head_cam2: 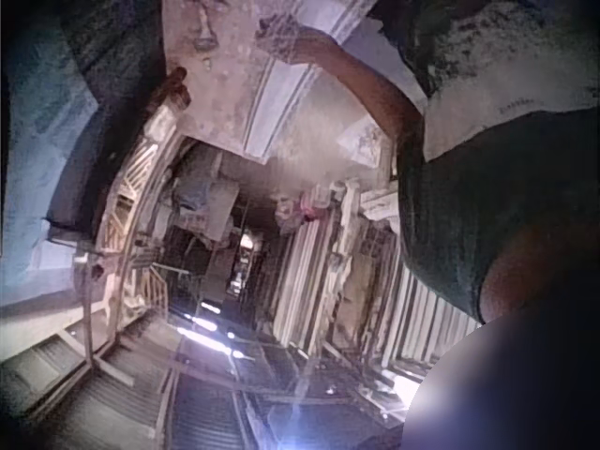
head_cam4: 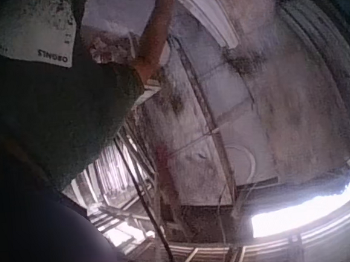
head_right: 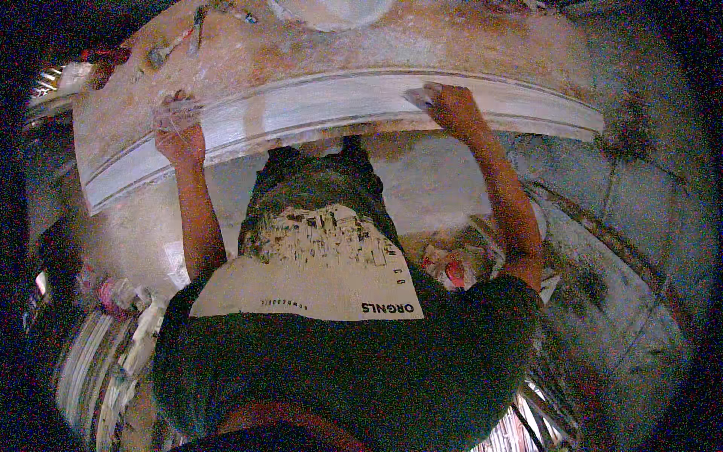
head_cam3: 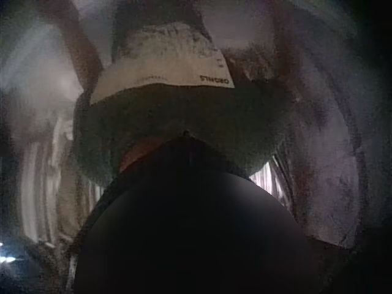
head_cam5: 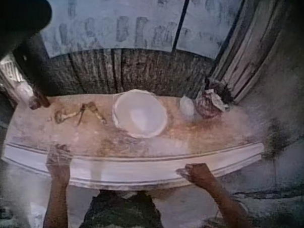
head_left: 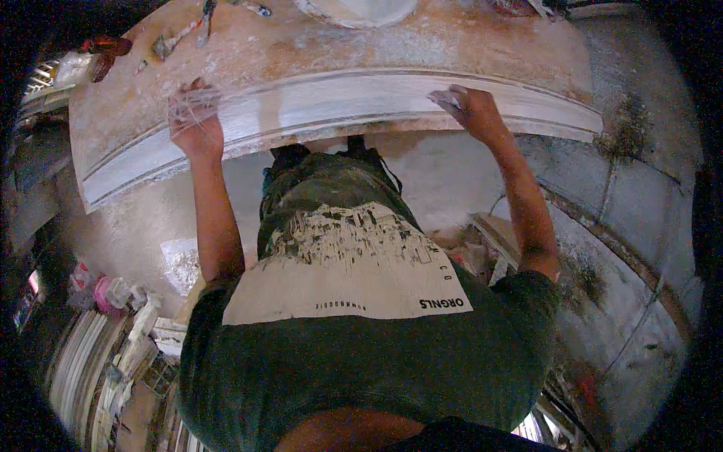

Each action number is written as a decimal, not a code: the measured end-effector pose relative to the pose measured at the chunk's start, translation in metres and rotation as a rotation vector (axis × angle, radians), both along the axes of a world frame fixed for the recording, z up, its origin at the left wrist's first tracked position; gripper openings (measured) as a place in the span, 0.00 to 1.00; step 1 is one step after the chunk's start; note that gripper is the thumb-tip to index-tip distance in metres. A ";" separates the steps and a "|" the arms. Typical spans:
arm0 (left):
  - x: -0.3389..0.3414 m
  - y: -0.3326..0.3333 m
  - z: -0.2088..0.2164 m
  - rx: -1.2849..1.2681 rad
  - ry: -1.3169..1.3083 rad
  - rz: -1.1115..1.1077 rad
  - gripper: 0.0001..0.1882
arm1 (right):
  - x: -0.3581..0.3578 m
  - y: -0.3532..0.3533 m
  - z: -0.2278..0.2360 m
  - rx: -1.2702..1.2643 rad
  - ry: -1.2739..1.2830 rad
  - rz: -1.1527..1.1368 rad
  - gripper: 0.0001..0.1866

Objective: The person cleans a long white decorative molding piece by hand. They repeatedly wipe the surface with a white fibrous material, occasionally dipping it into a bucket of liquid, and then continue wiping the molding on a workbench.

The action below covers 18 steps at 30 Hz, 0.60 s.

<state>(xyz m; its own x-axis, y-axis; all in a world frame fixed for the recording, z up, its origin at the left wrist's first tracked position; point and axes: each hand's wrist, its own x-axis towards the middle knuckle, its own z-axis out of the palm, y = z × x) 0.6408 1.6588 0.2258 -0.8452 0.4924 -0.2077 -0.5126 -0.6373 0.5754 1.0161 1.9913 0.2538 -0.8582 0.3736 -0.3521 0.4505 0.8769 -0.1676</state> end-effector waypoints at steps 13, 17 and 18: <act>0.080 0.051 -0.002 -0.057 0.056 -0.367 0.16 | -0.139 -0.112 -0.003 -0.698 0.463 0.067 0.37; 0.078 0.083 0.022 -0.338 0.409 -0.406 0.13 | -0.163 -0.128 -0.013 -0.992 0.567 -0.060 0.36; 0.072 0.083 0.026 -0.346 0.452 -0.378 0.13 | -0.161 -0.121 -0.014 -1.038 0.494 -0.102 0.36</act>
